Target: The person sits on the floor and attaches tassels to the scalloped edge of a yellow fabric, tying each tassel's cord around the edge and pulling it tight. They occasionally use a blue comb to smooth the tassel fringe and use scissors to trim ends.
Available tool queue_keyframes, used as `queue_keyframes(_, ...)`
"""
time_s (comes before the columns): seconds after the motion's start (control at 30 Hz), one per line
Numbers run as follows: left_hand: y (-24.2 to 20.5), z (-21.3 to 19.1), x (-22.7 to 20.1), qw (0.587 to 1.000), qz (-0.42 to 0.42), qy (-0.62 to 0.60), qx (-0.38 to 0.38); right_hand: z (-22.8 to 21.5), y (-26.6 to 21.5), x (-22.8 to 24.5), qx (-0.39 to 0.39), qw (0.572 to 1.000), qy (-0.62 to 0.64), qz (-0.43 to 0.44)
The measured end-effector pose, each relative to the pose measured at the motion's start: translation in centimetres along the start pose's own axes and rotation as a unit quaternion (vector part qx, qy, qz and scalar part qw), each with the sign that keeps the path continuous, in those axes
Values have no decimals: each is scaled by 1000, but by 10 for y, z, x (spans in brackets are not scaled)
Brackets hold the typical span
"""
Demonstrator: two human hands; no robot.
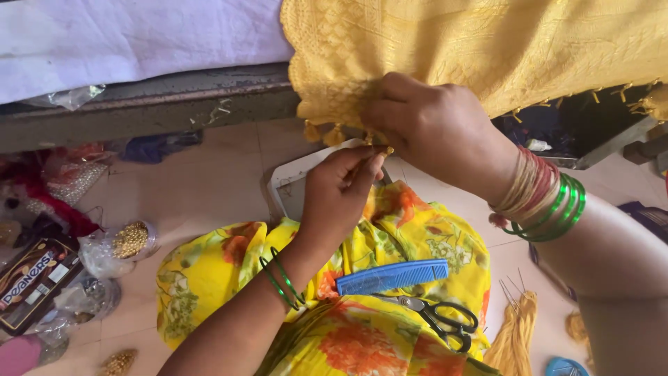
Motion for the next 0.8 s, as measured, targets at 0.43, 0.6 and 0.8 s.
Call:
queue_keyframes(0.43, -6, -9, -41, 886, 256, 351, -164, -7, -24, 13, -63, 997, -27, 39)
queue_keyframes(0.6, -4, 1, 7, 1000, 3, 7, -8, 6, -48, 21, -124, 984, 66, 111)
queue_keyframes(0.8, -4, 0, 8, 993, -79, -84, 32, 16, -69, 12, -130, 958, 198, 160)
Point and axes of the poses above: each hand's wrist, its own y-axis towards the middle knuckle, its own z-axis out of the palm, x = y × z, the point moved 2 cm from there along y, towards the middle knuckle, and after that the axes turned 15 degrees about y, right-handed, at the moved point
